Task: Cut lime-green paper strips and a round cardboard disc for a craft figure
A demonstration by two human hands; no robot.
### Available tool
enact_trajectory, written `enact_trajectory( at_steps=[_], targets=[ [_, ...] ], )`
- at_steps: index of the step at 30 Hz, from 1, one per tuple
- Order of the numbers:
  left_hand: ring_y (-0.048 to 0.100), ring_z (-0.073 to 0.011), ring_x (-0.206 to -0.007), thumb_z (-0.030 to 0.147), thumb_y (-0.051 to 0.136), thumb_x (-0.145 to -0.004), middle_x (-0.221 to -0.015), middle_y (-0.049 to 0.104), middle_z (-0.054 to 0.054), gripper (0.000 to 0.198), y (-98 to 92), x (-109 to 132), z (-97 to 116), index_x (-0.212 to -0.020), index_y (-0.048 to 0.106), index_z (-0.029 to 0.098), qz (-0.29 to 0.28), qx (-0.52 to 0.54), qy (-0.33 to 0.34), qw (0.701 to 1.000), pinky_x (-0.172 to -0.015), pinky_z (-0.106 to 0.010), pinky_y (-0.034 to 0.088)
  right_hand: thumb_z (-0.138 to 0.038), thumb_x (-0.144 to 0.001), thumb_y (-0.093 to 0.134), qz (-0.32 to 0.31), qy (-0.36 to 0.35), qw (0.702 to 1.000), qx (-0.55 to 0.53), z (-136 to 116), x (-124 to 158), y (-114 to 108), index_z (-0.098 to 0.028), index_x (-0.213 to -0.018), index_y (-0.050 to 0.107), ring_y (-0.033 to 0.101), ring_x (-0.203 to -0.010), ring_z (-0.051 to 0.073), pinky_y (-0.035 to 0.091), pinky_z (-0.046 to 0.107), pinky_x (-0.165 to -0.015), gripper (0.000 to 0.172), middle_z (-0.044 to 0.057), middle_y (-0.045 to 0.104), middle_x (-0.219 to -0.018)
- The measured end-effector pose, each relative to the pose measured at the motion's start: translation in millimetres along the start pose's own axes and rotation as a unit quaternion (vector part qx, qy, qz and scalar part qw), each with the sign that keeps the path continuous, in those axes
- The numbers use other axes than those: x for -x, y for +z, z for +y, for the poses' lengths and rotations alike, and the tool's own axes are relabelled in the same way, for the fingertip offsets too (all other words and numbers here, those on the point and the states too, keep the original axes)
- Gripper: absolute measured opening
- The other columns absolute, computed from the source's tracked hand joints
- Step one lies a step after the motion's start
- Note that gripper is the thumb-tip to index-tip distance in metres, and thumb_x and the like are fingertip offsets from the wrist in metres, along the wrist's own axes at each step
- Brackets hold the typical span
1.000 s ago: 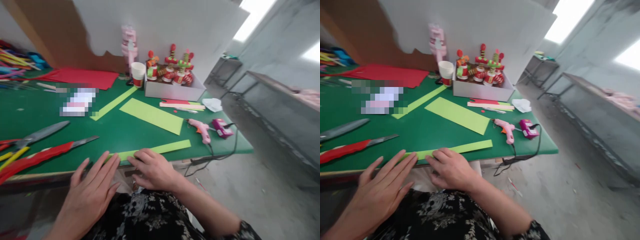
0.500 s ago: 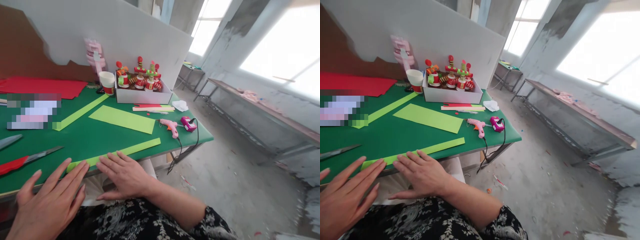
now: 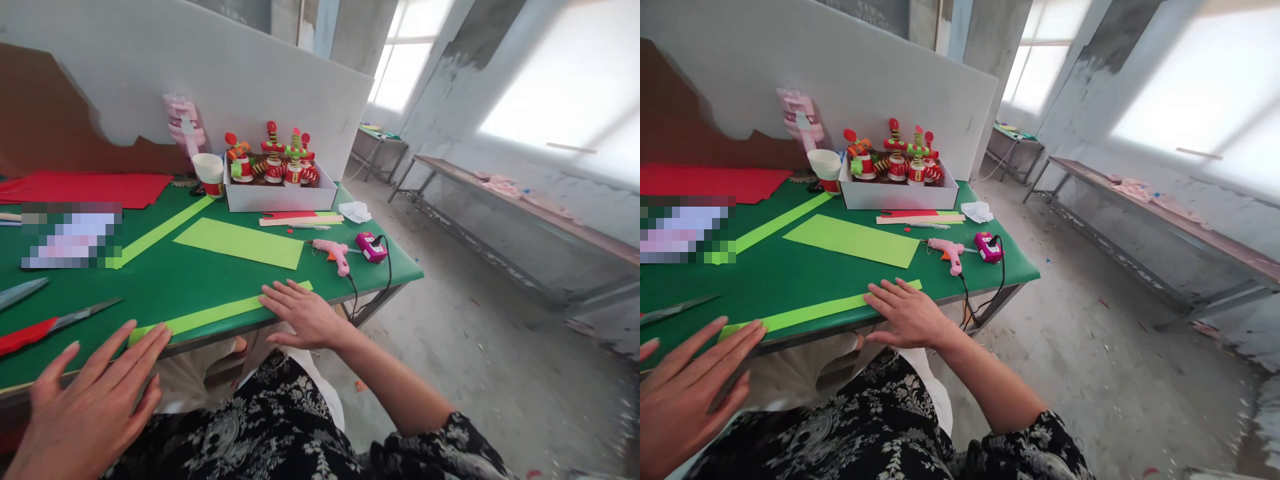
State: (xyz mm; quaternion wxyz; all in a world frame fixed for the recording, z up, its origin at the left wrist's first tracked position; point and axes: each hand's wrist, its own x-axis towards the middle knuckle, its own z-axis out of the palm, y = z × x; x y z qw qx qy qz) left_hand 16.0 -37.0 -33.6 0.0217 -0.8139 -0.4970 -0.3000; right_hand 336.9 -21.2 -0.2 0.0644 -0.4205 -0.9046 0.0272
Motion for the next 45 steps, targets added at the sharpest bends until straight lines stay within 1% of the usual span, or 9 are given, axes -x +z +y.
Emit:
enact_trajectory(
  at_steps=[7, 11, 14, 20, 24, 29, 34, 39, 45],
  targets=[
    [0.056, -0.0338, -0.131, 0.039, 0.047, -0.089, -0.142, 0.060, 0.004, 0.066, -4.6, 0, -7, -0.152, 0.029, 0.048, -0.018, -0.024, 0.040, 0.999, -0.115, -0.062, 0.026, -0.053, -0.101, 0.044, -0.001, 0.016, 1.000, -0.006, 29, 23, -5, -0.014, -0.153, 0.036, 0.030, -0.150, 0.025, 0.022, 0.050, -0.124, 0.066, 0.014, 0.035, -0.160],
    [0.058, -0.0333, -0.127, 0.038, 0.049, -0.093, -0.127, 0.071, -0.002, 0.049, -14.6, -9, 0, -0.141, 0.053, 0.039, -0.008, -0.035, 0.052, 0.998, -0.115, -0.061, 0.025, -0.051, -0.101, 0.045, 0.003, 0.024, 1.000, -0.009, 29, 25, -7, -0.015, -0.153, 0.037, 0.032, -0.149, 0.028, 0.025, 0.055, -0.122, 0.064, 0.015, 0.037, -0.159],
    [0.054, -0.0306, -0.133, 0.037, 0.044, -0.097, -0.130, 0.070, -0.007, 0.039, -17.4, -23, 23, -0.127, 0.066, 0.026, -0.003, -0.027, 0.046, 0.999, -0.120, -0.055, 0.021, -0.052, -0.100, 0.045, 0.009, 0.021, 1.000, -0.001, 28, 24, -7, -0.013, -0.152, 0.038, 0.033, -0.149, 0.029, 0.026, 0.056, -0.122, 0.065, 0.016, 0.038, -0.159],
    [0.044, -0.0255, -0.142, 0.045, 0.037, -0.100, -0.147, 0.056, -0.010, 0.052, 26.6, -52, 77, -0.141, 0.053, 0.017, -0.038, -0.083, 0.161, 0.983, -0.121, -0.050, 0.021, -0.052, -0.098, 0.048, 0.027, 0.013, 0.999, 0.015, 30, 24, -4, -0.016, -0.153, 0.039, 0.037, -0.147, 0.029, 0.030, 0.056, -0.120, 0.066, 0.015, 0.042, -0.156],
    [0.040, -0.0254, -0.144, 0.053, 0.038, -0.099, -0.150, 0.053, -0.010, 0.060, 54.8, -58, 87, -0.144, 0.049, 0.016, -0.073, -0.107, 0.171, 0.977, -0.121, -0.051, 0.024, -0.050, -0.098, 0.049, 0.044, -0.001, 0.999, 0.021, 34, 24, -2, -0.018, -0.154, 0.037, 0.038, -0.146, 0.028, 0.034, 0.056, -0.119, 0.066, 0.015, 0.044, -0.155],
    [0.043, -0.0237, -0.143, 0.049, 0.036, -0.101, -0.148, 0.055, -0.008, 0.055, 43.5, -49, 64, -0.141, 0.053, 0.016, -0.067, -0.101, 0.145, 0.982, -0.123, -0.051, 0.021, -0.048, -0.100, 0.047, 0.043, -0.001, 0.999, 0.022, 36, 23, -1, -0.020, -0.155, 0.035, 0.038, -0.146, 0.027, 0.032, 0.055, -0.120, 0.064, 0.014, 0.042, -0.156],
    [0.046, -0.0274, -0.141, 0.043, 0.036, -0.101, -0.148, 0.054, -0.010, 0.052, 11.3, -26, 15, -0.145, 0.049, 0.019, -0.060, -0.119, 0.111, 0.985, -0.121, -0.055, 0.023, -0.048, -0.100, 0.045, 0.028, 0.001, 0.999, 0.020, 33, 22, -4, -0.015, -0.153, 0.038, 0.036, -0.147, 0.028, 0.030, 0.055, -0.121, 0.063, 0.015, 0.041, -0.156],
    [0.048, -0.0313, -0.139, 0.042, 0.037, -0.100, -0.149, 0.052, -0.012, 0.056, -7.7, -5, -28, -0.152, 0.039, 0.018, -0.046, -0.147, 0.130, 0.979, -0.119, -0.059, 0.022, -0.046, -0.101, 0.046, 0.010, 0.012, 1.000, 0.017, 28, 20, -8, -0.015, -0.152, 0.039, 0.035, -0.148, 0.029, 0.029, 0.056, -0.121, 0.060, 0.015, 0.040, -0.157],
    [0.046, -0.0352, -0.140, 0.046, 0.040, -0.099, -0.143, 0.058, -0.017, 0.065, -30.0, 8, -44, -0.156, 0.030, 0.016, -0.012, -0.155, 0.108, 0.982, -0.119, -0.060, 0.024, -0.057, -0.097, 0.049, -0.015, 0.031, 0.999, 0.031, 23, 25, -17, -0.015, -0.154, 0.035, 0.031, -0.149, 0.033, 0.019, 0.063, -0.122, 0.072, 0.016, 0.039, -0.158]
  ],
)
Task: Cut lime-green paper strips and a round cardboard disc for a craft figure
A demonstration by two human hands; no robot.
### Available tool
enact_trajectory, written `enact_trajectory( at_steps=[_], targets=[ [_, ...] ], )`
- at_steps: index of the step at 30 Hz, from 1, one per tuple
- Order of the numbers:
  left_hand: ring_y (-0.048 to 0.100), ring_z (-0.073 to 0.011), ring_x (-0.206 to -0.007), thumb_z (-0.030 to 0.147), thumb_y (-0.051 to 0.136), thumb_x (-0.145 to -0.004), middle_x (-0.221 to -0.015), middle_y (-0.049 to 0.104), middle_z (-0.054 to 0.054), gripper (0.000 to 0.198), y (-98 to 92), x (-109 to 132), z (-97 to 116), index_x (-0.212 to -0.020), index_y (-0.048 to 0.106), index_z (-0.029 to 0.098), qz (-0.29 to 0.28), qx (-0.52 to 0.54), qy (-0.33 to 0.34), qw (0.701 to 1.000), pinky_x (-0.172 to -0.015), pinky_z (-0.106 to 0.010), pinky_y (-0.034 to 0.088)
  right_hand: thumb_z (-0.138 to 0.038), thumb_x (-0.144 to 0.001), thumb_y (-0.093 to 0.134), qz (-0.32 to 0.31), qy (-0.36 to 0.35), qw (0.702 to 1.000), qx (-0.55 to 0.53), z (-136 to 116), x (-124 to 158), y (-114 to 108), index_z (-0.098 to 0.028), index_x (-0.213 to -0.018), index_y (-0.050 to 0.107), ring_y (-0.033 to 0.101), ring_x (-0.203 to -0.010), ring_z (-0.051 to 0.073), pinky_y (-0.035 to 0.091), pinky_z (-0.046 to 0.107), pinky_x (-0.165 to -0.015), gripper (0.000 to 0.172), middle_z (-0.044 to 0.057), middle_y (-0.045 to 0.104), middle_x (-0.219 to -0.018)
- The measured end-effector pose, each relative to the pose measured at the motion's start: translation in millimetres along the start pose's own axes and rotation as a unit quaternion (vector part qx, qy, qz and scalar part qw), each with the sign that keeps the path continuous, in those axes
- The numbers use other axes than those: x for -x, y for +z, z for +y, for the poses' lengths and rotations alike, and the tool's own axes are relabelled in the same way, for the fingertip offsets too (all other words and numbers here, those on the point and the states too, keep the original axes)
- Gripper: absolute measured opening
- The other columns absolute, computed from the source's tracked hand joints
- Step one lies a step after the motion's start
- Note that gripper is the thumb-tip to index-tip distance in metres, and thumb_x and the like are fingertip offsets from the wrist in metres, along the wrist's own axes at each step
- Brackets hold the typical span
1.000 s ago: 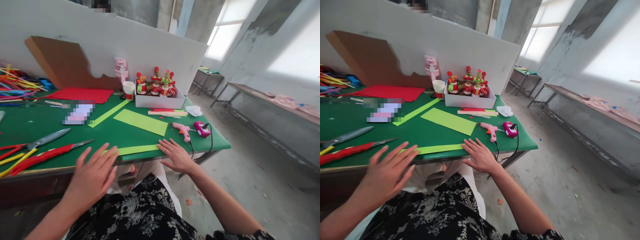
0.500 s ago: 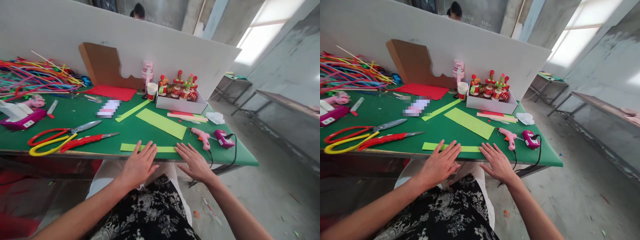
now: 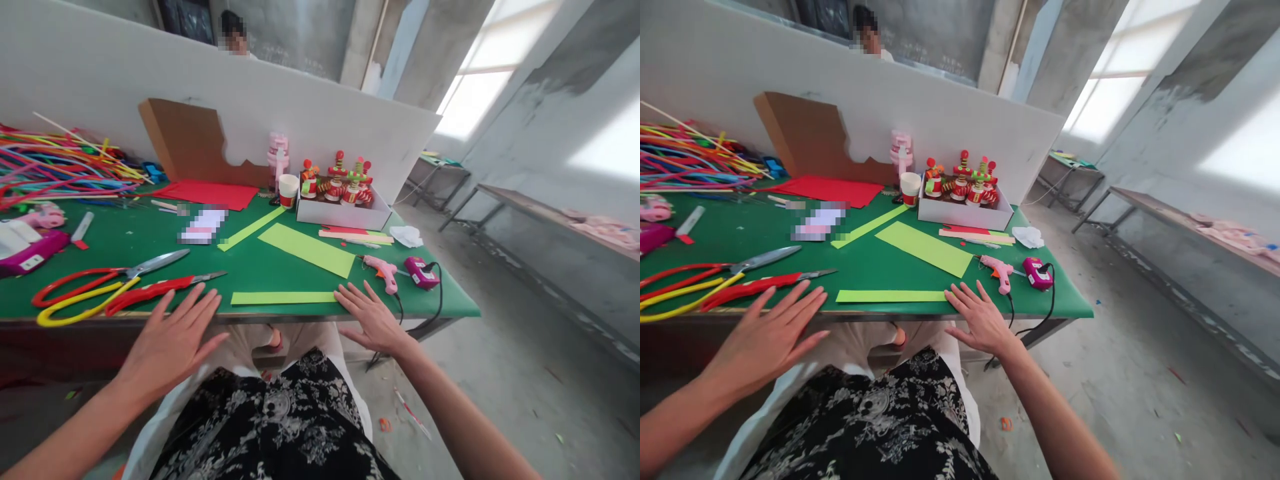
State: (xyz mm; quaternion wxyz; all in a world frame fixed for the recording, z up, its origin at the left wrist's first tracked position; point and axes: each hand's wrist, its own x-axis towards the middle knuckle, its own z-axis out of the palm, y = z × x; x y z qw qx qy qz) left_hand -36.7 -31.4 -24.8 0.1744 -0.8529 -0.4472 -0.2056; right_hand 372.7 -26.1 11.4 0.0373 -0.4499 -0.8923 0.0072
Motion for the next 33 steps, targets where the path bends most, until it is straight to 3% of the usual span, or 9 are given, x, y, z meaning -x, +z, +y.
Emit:
enact_trajectory(
  at_steps=[3, 6, 10, 14, 20, 26, 33],
  targets=[
    [0.038, -0.0333, -0.145, 0.050, 0.038, -0.098, -0.151, 0.050, -0.015, 0.071, -13.2, 0, 6, -0.159, 0.020, 0.019, 0.019, 0.016, -0.035, 0.999, -0.120, -0.057, 0.024, -0.068, -0.091, 0.051, 0.023, 0.025, 0.999, 0.010, -8, 1, -4, -0.016, -0.155, 0.035, 0.024, -0.151, 0.037, 0.013, 0.066, -0.121, 0.084, 0.016, 0.034, -0.160],
    [0.033, -0.0310, -0.148, 0.052, 0.033, -0.099, -0.158, 0.042, -0.011, 0.071, -14.2, -13, 25, -0.160, 0.014, 0.019, 0.020, 0.026, -0.010, 0.999, -0.122, -0.053, 0.022, -0.073, -0.089, 0.047, 0.069, 0.045, 0.997, -0.001, -37, -13, -7, -0.012, -0.156, 0.031, 0.017, -0.153, 0.035, 0.007, 0.063, -0.124, 0.092, 0.018, 0.026, -0.163],
    [0.036, -0.0317, -0.147, 0.055, 0.026, -0.100, -0.156, 0.043, -0.014, 0.073, 10.0, -33, 50, -0.160, 0.008, 0.016, 0.017, 0.024, 0.045, 0.999, -0.119, -0.053, 0.023, -0.079, -0.085, 0.047, 0.081, -0.025, 0.994, -0.070, -98, -49, 1, -0.008, -0.156, 0.029, 0.020, -0.153, 0.029, 0.013, 0.048, -0.127, 0.102, 0.016, 0.029, -0.163],
    [0.043, -0.0367, -0.141, 0.059, 0.023, -0.099, -0.152, 0.048, -0.019, 0.079, 34.7, -34, 53, -0.160, 0.006, 0.011, 0.020, 0.025, 0.063, 0.998, -0.114, -0.056, 0.028, -0.071, -0.091, 0.046, 0.094, 0.005, 0.992, -0.086, -125, -75, 19, -0.004, -0.151, 0.035, 0.031, -0.150, 0.028, 0.023, 0.045, -0.125, 0.091, 0.020, 0.041, -0.156],
    [0.048, -0.0402, -0.136, 0.051, 0.027, -0.100, -0.148, 0.052, -0.021, 0.073, 30.5, -18, 35, -0.160, 0.009, 0.015, -0.002, 0.042, 0.012, 0.999, -0.109, -0.058, 0.033, -0.067, -0.094, 0.047, 0.072, 0.047, 0.993, -0.078, -89, -49, 28, -0.010, -0.150, 0.041, 0.032, -0.149, 0.029, 0.022, 0.045, -0.125, 0.080, 0.012, 0.039, -0.159],
    [0.049, -0.0391, -0.136, 0.045, 0.029, -0.100, -0.145, 0.056, -0.020, 0.067, 20.0, -14, 29, -0.159, 0.020, 0.016, -0.015, 0.058, -0.024, 0.998, -0.115, -0.062, 0.024, -0.055, -0.100, 0.043, 0.058, 0.102, 0.992, -0.046, -44, -9, 24, -0.017, -0.153, 0.039, 0.032, -0.149, 0.027, 0.025, 0.048, -0.124, 0.065, 0.010, 0.039, -0.159],
    [0.048, -0.0399, -0.136, 0.044, 0.031, -0.099, -0.144, 0.056, -0.020, 0.062, 15.8, -17, 33, -0.150, 0.042, 0.012, -0.020, 0.065, -0.041, 0.997, -0.116, -0.065, 0.022, -0.048, -0.102, 0.042, 0.063, 0.118, 0.991, -0.019, -31, 5, 26, -0.012, -0.151, 0.041, 0.036, -0.148, 0.027, 0.026, 0.048, -0.123, 0.061, 0.012, 0.040, -0.158]
  ],
)
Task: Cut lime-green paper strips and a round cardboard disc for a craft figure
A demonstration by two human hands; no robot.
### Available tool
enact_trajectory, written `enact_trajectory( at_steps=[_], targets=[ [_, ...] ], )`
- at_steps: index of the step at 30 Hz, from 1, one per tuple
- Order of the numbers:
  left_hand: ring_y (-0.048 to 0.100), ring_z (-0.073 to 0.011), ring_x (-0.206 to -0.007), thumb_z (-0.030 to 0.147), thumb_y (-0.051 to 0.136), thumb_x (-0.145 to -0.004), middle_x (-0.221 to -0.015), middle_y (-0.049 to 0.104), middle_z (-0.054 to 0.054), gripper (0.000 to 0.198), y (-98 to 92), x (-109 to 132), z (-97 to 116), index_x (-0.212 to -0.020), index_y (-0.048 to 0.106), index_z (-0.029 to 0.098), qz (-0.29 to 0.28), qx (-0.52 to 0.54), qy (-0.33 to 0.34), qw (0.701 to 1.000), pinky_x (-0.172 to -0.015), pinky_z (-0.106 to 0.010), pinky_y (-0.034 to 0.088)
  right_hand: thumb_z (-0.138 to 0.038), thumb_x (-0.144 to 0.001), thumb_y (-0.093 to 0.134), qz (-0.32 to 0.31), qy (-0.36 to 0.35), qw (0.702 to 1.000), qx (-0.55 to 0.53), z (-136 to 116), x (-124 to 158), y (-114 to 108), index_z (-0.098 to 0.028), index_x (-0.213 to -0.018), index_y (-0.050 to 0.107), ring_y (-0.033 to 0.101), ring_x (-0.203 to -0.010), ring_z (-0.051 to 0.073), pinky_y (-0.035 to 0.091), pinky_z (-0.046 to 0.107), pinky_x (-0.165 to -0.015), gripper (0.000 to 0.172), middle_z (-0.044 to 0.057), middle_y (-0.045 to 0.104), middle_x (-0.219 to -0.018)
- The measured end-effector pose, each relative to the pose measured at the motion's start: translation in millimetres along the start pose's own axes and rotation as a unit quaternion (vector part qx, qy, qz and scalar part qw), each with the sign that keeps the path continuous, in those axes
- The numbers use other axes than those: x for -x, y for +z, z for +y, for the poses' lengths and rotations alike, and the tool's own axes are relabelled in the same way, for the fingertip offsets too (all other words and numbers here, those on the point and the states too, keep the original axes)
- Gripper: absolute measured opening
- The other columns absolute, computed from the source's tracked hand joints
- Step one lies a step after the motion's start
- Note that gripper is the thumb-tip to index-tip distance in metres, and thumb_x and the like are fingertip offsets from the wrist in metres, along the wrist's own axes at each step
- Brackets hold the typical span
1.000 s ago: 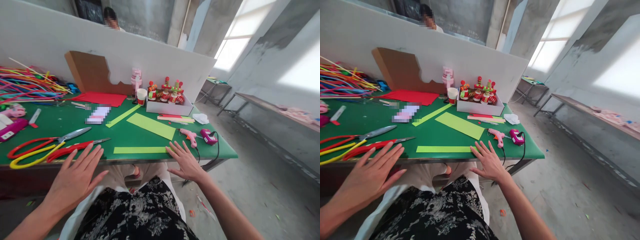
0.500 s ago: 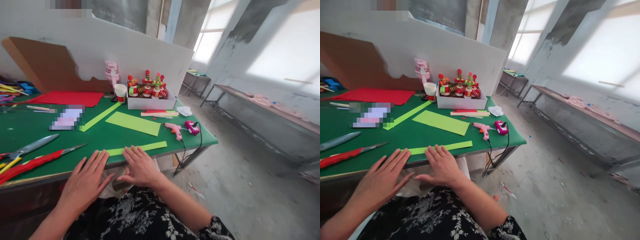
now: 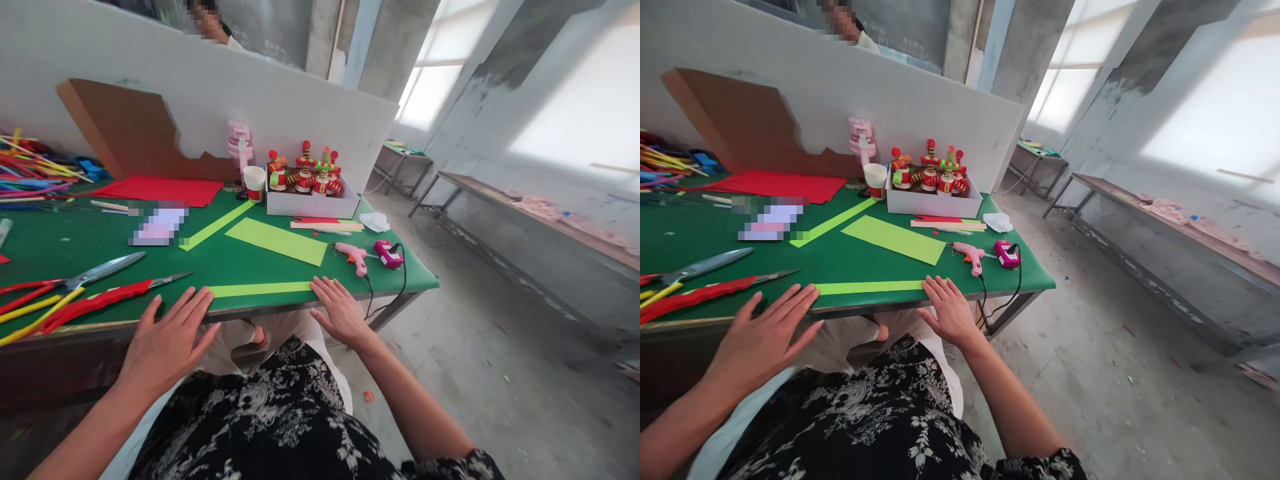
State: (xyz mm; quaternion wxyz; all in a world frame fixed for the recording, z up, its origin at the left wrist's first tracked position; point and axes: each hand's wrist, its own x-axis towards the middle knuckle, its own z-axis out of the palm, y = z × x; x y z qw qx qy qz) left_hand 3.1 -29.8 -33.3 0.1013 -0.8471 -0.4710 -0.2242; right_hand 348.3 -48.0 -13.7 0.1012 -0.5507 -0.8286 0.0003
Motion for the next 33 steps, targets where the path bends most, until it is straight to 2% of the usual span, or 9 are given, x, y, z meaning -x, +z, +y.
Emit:
enact_trajectory(
  at_steps=[5, 10, 12, 15, 17, 19, 23, 27, 33],
  targets=[
    [0.050, -0.0404, -0.135, 0.045, 0.031, -0.098, -0.143, 0.057, -0.020, 0.063, 2.9, 1, -1, -0.152, 0.037, 0.013, 0.015, -0.004, 0.007, 1.000, -0.114, -0.065, 0.023, -0.052, -0.101, 0.042, 0.025, 0.039, 0.999, 0.014, -4, 2, 5, -0.014, -0.150, 0.044, 0.037, -0.147, 0.029, 0.023, 0.053, -0.124, 0.062, 0.011, 0.044, -0.156],
    [0.052, -0.0386, -0.133, 0.045, 0.032, -0.098, -0.142, 0.058, -0.019, 0.067, 9.4, 2, -1, -0.158, 0.021, 0.019, 0.037, -0.005, 0.011, 0.999, -0.115, -0.062, 0.023, -0.063, -0.097, 0.041, 0.083, 0.135, 0.987, 0.010, -33, -5, 4, -0.001, -0.149, 0.041, 0.031, -0.149, 0.035, 0.022, 0.057, -0.123, 0.081, 0.021, 0.040, -0.156],
    [0.053, -0.0388, -0.132, 0.044, 0.033, -0.097, -0.143, 0.058, -0.020, 0.068, 11.8, 3, -2, -0.159, 0.018, 0.019, 0.037, -0.007, 0.012, 0.999, -0.115, -0.062, 0.021, -0.066, -0.095, 0.042, 0.087, 0.078, 0.993, -0.015, -61, -16, 4, -0.002, -0.152, 0.036, 0.027, -0.151, 0.034, 0.022, 0.054, -0.124, 0.086, 0.020, 0.037, -0.158],
    [0.053, -0.0391, -0.132, 0.046, 0.032, -0.097, -0.143, 0.057, -0.021, 0.068, 14.7, 5, -5, -0.158, 0.020, 0.018, 0.030, -0.015, 0.013, 0.999, -0.116, -0.062, 0.019, -0.067, -0.094, 0.045, 0.058, -0.072, 0.994, -0.054, -110, -43, 7, -0.004, -0.152, 0.036, 0.029, -0.151, 0.028, 0.020, 0.045, -0.126, 0.085, 0.016, 0.039, -0.158],
    [0.053, -0.0391, -0.132, 0.047, 0.033, -0.096, -0.143, 0.058, -0.021, 0.067, 15.5, 6, -8, -0.156, 0.025, 0.018, 0.026, -0.017, 0.022, 0.999, -0.117, -0.062, 0.019, -0.067, -0.095, 0.044, 0.049, -0.105, 0.991, -0.061, -133, -59, 11, -0.003, -0.150, 0.039, 0.032, -0.149, 0.028, 0.021, 0.043, -0.126, 0.085, 0.017, 0.042, -0.156],
    [0.052, -0.0398, -0.133, 0.048, 0.034, -0.096, -0.143, 0.057, -0.022, 0.068, 14.5, 7, -9, -0.155, 0.028, 0.016, 0.023, -0.022, 0.031, 0.999, -0.116, -0.063, 0.020, -0.067, -0.095, 0.044, 0.034, -0.106, 0.992, -0.063, -142, -69, 15, -0.003, -0.147, 0.043, 0.037, -0.147, 0.028, 0.025, 0.042, -0.124, 0.082, 0.017, 0.046, -0.154],
    [0.051, -0.0387, -0.134, 0.041, 0.036, -0.095, -0.143, 0.057, -0.020, 0.065, 9.1, 4, -4, -0.155, 0.029, 0.016, 0.021, -0.030, 0.016, 0.999, -0.116, -0.063, 0.020, -0.061, -0.097, 0.047, 0.025, -0.078, 0.994, -0.067, -120, -62, 19, -0.008, -0.147, 0.044, 0.037, -0.146, 0.027, 0.029, 0.043, -0.123, 0.074, 0.014, 0.048, -0.153],
    [0.050, -0.0355, -0.136, 0.034, 0.036, -0.095, -0.144, 0.058, -0.016, 0.063, 5.7, 2, 1, -0.156, 0.029, 0.020, 0.017, -0.015, -0.011, 1.000, -0.118, -0.061, 0.019, -0.055, -0.099, 0.046, 0.018, -0.008, 0.998, -0.054, -69, -33, 13, -0.011, -0.150, 0.042, 0.036, -0.148, 0.027, 0.029, 0.045, -0.123, 0.067, 0.012, 0.044, -0.156],
    [0.048, -0.0368, -0.137, 0.034, 0.038, -0.094, -0.145, 0.056, -0.016, 0.062, 6.4, 3, 2, -0.154, 0.034, 0.018, 0.015, 0.001, -0.020, 1.000, -0.118, -0.063, 0.018, -0.040, -0.103, 0.038, 0.016, 0.056, 0.998, -0.010, -2, 2, 0, -0.014, -0.149, 0.045, 0.039, -0.146, 0.025, 0.030, 0.047, -0.122, 0.053, 0.010, 0.046, -0.154]
  ],
)
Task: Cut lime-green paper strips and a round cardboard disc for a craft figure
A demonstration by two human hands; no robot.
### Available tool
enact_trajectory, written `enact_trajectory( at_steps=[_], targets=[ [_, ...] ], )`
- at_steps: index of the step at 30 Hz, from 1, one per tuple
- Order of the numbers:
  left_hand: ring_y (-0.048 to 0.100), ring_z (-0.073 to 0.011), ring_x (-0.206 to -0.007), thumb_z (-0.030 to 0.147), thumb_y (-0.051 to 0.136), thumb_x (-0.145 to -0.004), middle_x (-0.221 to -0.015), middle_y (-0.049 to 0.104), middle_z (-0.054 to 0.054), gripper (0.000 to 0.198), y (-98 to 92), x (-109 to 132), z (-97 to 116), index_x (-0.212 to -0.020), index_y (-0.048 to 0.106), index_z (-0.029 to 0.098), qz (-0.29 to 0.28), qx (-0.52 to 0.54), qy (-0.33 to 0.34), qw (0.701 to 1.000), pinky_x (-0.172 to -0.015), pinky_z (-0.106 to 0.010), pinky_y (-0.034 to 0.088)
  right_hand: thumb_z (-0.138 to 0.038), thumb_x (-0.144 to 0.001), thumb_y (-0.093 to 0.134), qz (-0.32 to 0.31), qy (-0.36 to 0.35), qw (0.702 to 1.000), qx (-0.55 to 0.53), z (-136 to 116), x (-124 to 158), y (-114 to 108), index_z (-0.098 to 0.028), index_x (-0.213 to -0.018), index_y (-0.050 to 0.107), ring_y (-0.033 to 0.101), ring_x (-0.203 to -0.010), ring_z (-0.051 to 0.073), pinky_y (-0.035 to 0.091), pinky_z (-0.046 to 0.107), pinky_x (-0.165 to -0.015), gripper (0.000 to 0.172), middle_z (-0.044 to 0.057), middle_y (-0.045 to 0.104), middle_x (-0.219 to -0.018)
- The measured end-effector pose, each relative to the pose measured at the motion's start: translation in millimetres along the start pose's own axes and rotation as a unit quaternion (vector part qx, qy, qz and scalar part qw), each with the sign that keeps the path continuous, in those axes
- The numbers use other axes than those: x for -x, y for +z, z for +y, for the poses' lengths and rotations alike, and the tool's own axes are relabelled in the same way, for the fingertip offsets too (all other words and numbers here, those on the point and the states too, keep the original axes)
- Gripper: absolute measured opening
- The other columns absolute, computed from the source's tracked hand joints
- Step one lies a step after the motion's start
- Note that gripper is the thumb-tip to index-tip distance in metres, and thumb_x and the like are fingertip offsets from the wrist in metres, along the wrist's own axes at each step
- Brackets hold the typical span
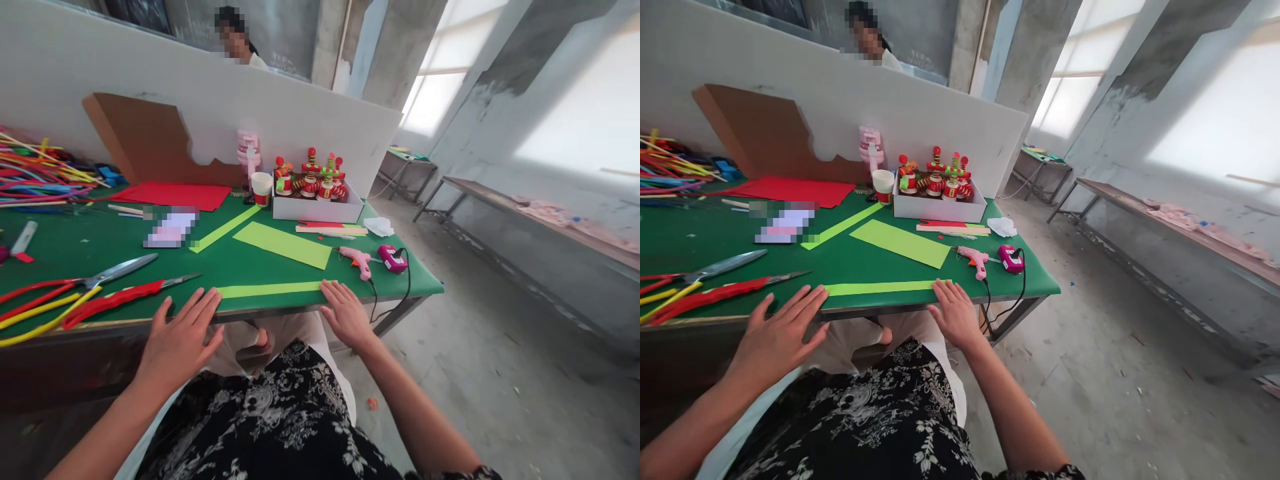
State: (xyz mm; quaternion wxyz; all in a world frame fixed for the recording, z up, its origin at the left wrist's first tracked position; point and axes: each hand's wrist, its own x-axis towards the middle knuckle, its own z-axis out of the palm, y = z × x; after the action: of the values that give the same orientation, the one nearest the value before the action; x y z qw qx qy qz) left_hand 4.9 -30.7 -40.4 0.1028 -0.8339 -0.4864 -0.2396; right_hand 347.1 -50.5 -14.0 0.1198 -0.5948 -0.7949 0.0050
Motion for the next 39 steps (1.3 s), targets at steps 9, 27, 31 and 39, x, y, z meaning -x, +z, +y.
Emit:
enact_trajectory(
  at_steps=[9, 27, 31, 39],
  targets=[
    [0.053, -0.0351, -0.134, 0.033, 0.036, -0.095, -0.142, 0.059, -0.016, 0.052, -0.3, -5, 3, -0.142, 0.051, 0.018, 0.006, -0.024, -0.005, 1.000, -0.117, -0.061, 0.021, -0.047, -0.101, 0.040, 0.067, 0.054, 0.996, 0.030, 10, 10, 0, -0.007, -0.150, 0.042, 0.038, -0.146, 0.032, 0.028, 0.055, -0.121, 0.063, 0.018, 0.045, -0.154],
    [0.037, -0.0274, -0.147, 0.049, 0.027, -0.101, -0.155, 0.046, -0.015, 0.065, 2.3, -39, 55, -0.154, 0.032, 0.012, -0.026, 0.039, 0.036, 0.998, -0.119, -0.047, 0.028, -0.044, -0.090, 0.060, -0.026, -0.135, 0.989, -0.056, -97, -56, 24, -0.012, -0.152, 0.041, 0.032, -0.149, 0.034, 0.022, 0.052, -0.124, 0.073, 0.014, 0.040, -0.158],
    [0.041, -0.0258, -0.145, 0.056, 0.027, -0.099, -0.153, 0.048, -0.015, 0.071, 31.2, -56, 74, -0.153, 0.034, 0.010, -0.039, 0.056, 0.036, 0.997, -0.116, -0.042, 0.036, -0.026, -0.083, 0.061, -0.005, -0.136, 0.989, -0.057, -96, -56, 29, -0.014, -0.153, 0.039, 0.034, -0.148, 0.030, 0.020, 0.050, -0.125, 0.074, 0.014, 0.046, -0.154],
    [0.044, -0.0322, -0.142, 0.058, 0.027, -0.099, -0.150, 0.050, -0.017, 0.070, 21.0, -24, 32, -0.147, 0.046, 0.011, -0.035, 0.009, -0.017, 0.999, -0.115, -0.051, 0.037, -0.044, -0.088, 0.060, -0.009, -0.103, 0.993, -0.063, -105, -58, 23, -0.015, -0.150, 0.045, 0.036, -0.146, 0.034, 0.026, 0.053, -0.122, 0.070, 0.011, 0.043, -0.156]
  ],
)
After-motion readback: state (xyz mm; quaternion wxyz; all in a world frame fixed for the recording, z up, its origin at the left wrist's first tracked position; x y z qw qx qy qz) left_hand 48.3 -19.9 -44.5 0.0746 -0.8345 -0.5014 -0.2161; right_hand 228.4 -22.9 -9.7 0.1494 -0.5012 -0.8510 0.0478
